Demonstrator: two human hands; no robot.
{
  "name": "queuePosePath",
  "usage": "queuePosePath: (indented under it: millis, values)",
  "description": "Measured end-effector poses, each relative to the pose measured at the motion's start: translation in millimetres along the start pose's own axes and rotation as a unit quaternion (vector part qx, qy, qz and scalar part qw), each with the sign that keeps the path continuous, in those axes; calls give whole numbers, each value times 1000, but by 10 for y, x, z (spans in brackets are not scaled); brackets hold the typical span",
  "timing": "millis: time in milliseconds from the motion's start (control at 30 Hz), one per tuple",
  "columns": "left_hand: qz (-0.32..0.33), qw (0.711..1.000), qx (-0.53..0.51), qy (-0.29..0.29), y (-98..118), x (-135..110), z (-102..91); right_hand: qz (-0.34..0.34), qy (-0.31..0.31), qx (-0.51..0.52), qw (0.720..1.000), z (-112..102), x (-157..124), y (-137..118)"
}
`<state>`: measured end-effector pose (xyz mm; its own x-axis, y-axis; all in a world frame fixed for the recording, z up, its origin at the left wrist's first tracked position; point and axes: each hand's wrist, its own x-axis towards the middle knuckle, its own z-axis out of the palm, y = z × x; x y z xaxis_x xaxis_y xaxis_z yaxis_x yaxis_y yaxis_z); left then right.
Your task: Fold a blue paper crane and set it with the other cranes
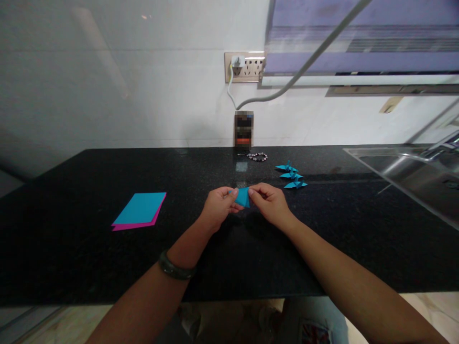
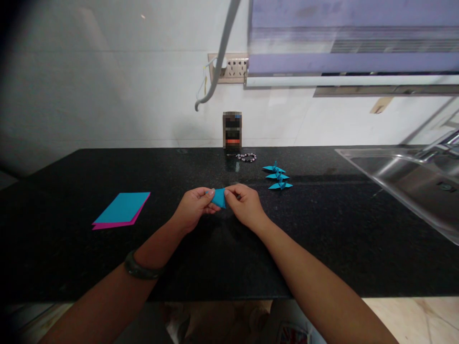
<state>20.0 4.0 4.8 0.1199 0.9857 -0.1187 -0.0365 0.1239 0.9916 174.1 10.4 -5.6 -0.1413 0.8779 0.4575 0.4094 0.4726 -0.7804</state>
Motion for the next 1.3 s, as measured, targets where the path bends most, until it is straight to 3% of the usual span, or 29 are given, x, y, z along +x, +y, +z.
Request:
queuePosePath:
  millis: [433, 1067, 1300]
  values:
    - [86, 988, 125, 24, -88, 53, -27, 45, -36, 13, 998, -7, 17, 56]
    - [87, 987, 131, 18, -61, 39, -20, 33, -60, -1, 998, -25, 17, 29]
    - [46, 996, 70, 1, -15, 19, -10, 17, -67, 43, 997, -26, 24, 27]
